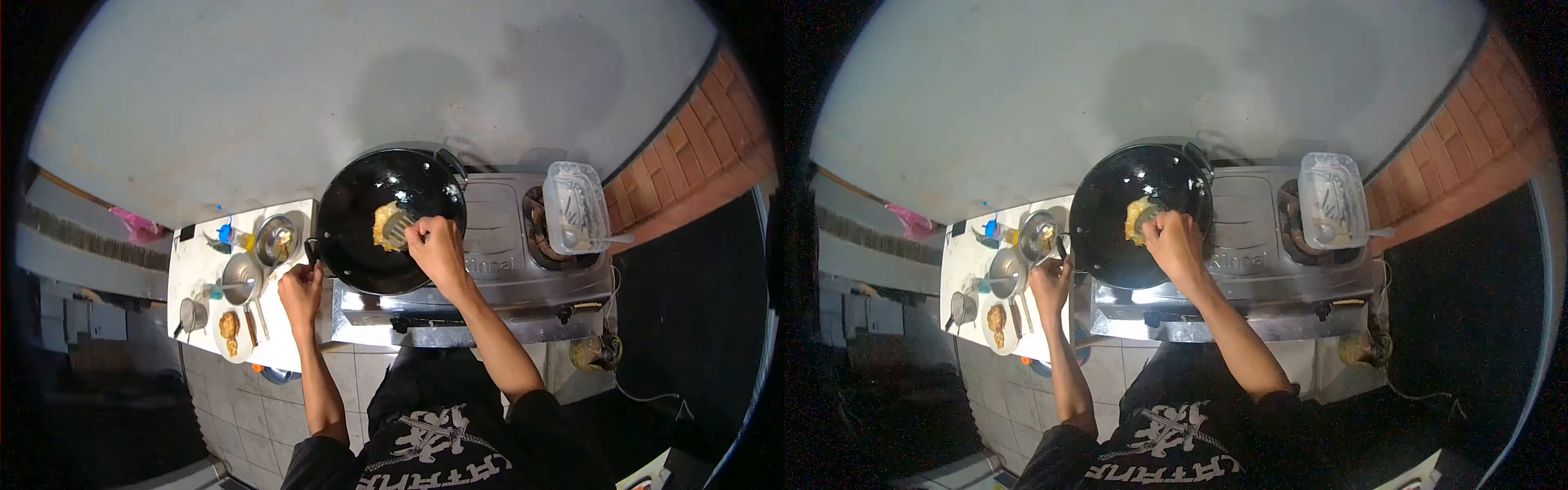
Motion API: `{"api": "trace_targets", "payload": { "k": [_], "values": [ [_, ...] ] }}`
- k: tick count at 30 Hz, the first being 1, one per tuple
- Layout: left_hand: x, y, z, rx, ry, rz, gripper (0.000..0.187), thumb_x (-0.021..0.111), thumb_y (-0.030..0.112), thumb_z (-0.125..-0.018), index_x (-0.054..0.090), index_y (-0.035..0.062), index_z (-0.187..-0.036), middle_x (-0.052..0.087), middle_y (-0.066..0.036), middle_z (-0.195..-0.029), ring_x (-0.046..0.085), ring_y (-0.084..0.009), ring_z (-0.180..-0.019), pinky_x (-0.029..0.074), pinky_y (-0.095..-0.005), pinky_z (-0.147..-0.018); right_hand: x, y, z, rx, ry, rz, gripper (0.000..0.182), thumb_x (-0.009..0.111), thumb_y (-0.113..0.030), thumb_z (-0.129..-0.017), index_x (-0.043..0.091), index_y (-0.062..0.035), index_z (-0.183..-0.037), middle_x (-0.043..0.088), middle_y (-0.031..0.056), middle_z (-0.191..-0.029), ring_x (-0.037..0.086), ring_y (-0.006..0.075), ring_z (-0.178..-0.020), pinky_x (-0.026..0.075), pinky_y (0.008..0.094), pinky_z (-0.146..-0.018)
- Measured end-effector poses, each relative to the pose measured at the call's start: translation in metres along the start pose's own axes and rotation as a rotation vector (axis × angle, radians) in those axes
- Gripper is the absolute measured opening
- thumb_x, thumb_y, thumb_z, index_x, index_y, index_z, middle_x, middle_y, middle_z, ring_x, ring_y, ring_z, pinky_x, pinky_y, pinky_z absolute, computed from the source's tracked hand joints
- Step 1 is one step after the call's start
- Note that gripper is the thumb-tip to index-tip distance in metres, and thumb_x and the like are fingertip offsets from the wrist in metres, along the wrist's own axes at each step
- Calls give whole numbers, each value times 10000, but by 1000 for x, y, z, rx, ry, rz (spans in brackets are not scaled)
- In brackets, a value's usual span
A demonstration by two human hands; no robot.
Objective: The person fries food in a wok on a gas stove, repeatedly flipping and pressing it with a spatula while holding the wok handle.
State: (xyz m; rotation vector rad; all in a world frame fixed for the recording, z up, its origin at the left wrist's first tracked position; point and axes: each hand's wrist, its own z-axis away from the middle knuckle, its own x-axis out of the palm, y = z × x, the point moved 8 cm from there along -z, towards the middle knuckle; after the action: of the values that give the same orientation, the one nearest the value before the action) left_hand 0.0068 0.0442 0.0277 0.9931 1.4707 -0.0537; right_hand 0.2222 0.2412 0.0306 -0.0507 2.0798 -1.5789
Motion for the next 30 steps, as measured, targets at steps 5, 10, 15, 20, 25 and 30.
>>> {"api": "trace_targets", "payload": {
  "k": [5,10,15,20,25,30],
  "values": [
    [0,-1,-6,-9,-34,-11,263,723,229,-773,686,-31,-772,653,-147,-647,648,-290,-603,493,-365,-607,0,2,-2,-26,-21,23,187,622,-154,-795,662,0,-696,626,208,-678,646,370,-668,503,419,-605],
    [2,-8,-4,-83,-64,14,297,737,289,-757,694,-4,-755,657,-140,-656,650,-296,-619,500,-371,-611,-9,8,-15,-2,-26,-85,212,612,-122,-817,610,31,-669,565,161,-528,599,253,-480,424,349,-476],
    [1,-10,-1,-112,-44,84,315,741,306,-759,696,-5,-749,658,-134,-653,654,-289,-623,505,-368,-613,-12,15,-29,144,-128,-536,213,565,-101,-911,600,1,-727,586,31,-610,462,55,-410,360,223,-400],
    [2,-9,-5,-98,-135,92,322,748,315,-760,698,-2,-740,660,-127,-648,652,-284,-610,501,-357,-590,-24,11,-35,148,-114,-592,174,518,-41,-928,577,4,-771,633,77,-801,463,34,-493,386,221,-409],
    [2,-6,-9,-21,-126,120,329,757,327,-754,701,3,-730,662,-125,-647,654,-275,-608,498,-352,-583,-19,8,-33,35,-144,-432,157,467,-26,-945,544,-7,-810,617,91,-865,453,51,-518,387,216,-444],
    [4,-8,-13,7,-151,119,364,767,352,-747,688,-4,-741,658,-129,-642,654,-286,-612,499,-356,-587,-27,0,-43,-64,-115,-259,112,513,-13,-871,557,6,-770,616,45,-750,516,96,-635,398,255,-573]
  ]
}}
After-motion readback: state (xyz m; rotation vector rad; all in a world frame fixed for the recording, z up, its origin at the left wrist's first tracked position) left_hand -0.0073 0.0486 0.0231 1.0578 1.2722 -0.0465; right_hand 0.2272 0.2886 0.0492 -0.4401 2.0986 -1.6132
